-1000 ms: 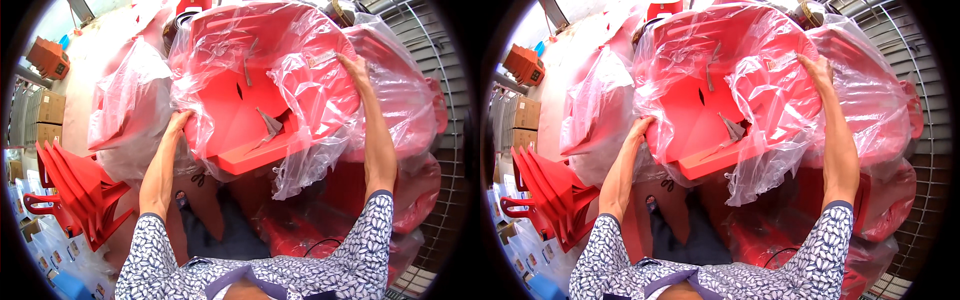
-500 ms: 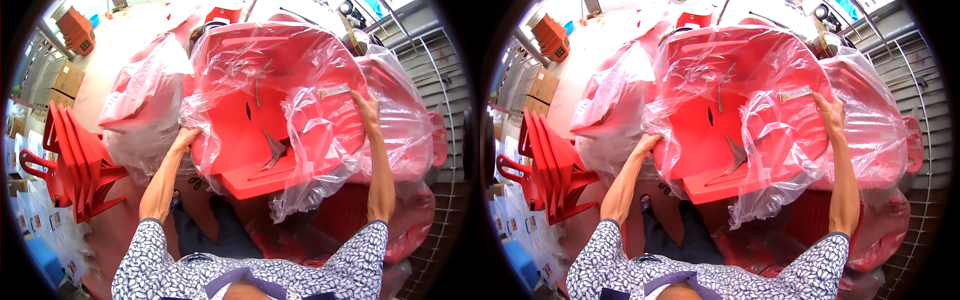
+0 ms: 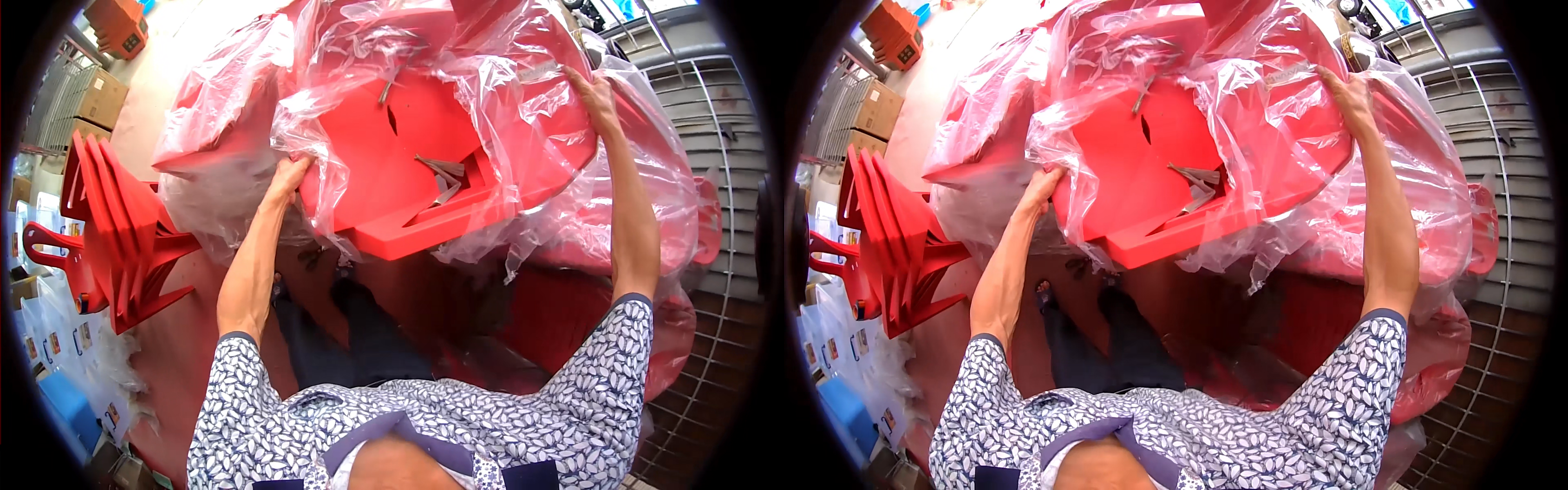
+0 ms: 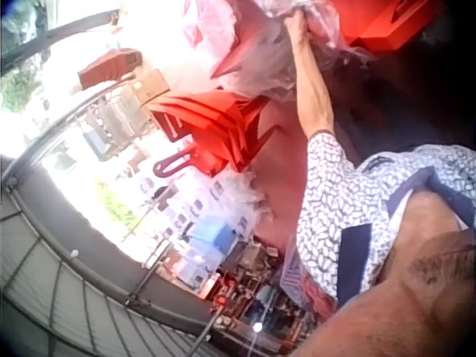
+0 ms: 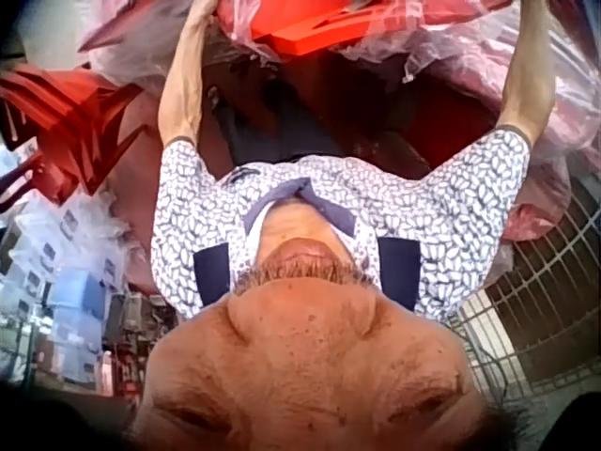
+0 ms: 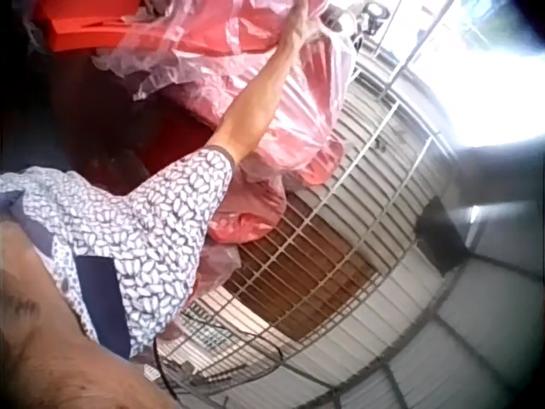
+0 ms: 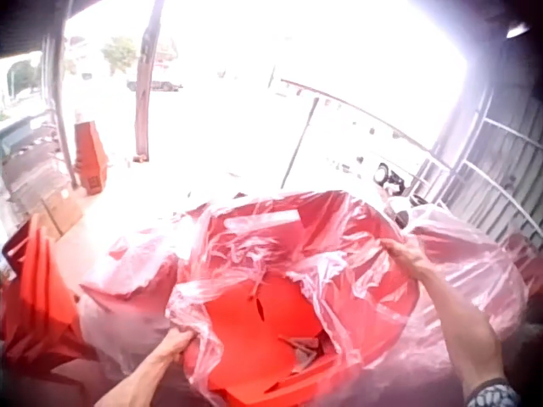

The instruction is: The person uses scissors to cut plastic straps and remove plastic wrap from a stack of red chairs.

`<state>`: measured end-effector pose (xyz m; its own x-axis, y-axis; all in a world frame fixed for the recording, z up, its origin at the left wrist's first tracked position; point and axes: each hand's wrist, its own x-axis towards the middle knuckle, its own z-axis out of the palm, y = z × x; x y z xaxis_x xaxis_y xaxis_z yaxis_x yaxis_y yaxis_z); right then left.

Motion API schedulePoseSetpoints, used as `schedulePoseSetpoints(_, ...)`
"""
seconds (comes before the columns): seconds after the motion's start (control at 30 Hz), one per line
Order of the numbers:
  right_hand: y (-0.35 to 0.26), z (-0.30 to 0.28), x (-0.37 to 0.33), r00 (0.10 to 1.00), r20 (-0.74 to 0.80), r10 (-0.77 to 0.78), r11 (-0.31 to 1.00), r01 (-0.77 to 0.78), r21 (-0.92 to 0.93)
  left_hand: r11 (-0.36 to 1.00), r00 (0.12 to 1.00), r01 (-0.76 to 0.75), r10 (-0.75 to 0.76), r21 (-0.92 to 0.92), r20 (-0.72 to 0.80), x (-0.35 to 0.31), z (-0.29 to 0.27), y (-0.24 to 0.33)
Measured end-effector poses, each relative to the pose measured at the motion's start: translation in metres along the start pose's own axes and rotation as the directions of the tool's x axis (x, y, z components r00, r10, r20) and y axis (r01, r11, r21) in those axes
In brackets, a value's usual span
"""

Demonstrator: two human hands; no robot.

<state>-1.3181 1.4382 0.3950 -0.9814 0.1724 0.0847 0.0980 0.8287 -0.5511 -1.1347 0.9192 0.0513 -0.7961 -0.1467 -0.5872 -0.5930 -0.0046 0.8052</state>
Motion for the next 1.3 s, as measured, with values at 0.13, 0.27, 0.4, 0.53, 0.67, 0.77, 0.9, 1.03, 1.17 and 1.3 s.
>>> schedulePoseSetpoints(0.13, 0.004, 0.025, 0.001, 1.000, -0.018, -0.007, 0.980, 0.003, -0.198, 0.988, 0.995, 0.039, -0.026, 0.147, -0.092, 0.014, -0.001, -0.015)
schedulePoseSetpoints(0.27, 0.038, 0.045, -0.037, 0.873, -0.216, -0.438, 0.867, 0.347, -0.359, 0.993, 0.985, 0.091, -0.102, 0.079, 0.140, -0.007, 0.002, -0.010)
schedulePoseSetpoints(0.4, 0.020, 0.079, -0.190, 0.904, -0.415, -0.101, 0.968, 0.186, 0.168, 0.992, 0.987, 0.083, -0.095, 0.099, 0.126, -0.019, -0.027, -0.016)
schedulePoseSetpoints(0.53, 0.018, 0.135, -0.317, 0.936, -0.325, 0.138, 0.933, -0.012, 0.360, 0.991, 0.999, 0.042, -0.042, 0.125, 0.001, 0.001, -0.061, -0.003)
schedulePoseSetpoints(0.67, -0.014, 0.194, -0.367, 0.955, 0.114, 0.274, 0.704, -0.280, 0.653, 0.814, 0.922, -0.312, 0.385, 0.490, -0.052, 0.053, -0.089, 0.032)
schedulePoseSetpoints(0.77, -0.026, 0.219, -0.363, 0.917, 0.251, 0.309, 0.582, -0.391, 0.713, 0.260, 0.671, -0.437, 0.731, 0.861, 0.120, 0.069, -0.080, 0.064)
schedulePoseSetpoints(0.9, -0.050, 0.248, -0.351, 0.885, 0.186, 0.427, 0.544, -0.416, 0.729, 0.231, 0.604, -0.659, 0.729, 0.716, 0.322, 0.085, -0.105, 0.076)
schedulePoseSetpoints(1.03, -0.066, 0.216, -0.351, 0.706, 0.352, 0.614, 0.670, -0.702, 0.240, 0.947, 0.967, -0.246, 0.227, 0.207, 0.113, 0.030, -0.116, 0.068)
schedulePoseSetpoints(1.17, -0.146, 0.209, -0.331, 0.462, 0.777, 0.428, 0.728, -0.685, 0.006, 0.537, 0.928, 0.310, -0.352, -0.784, 0.126, 0.024, -0.173, -0.005)
schedulePoseSetpoints(1.3, -0.239, 0.293, -0.247, 0.710, 0.695, 0.113, 0.794, -0.486, 0.367, 0.425, 0.960, 0.161, -0.278, -0.891, 0.041, 0.066, -0.194, -0.025)
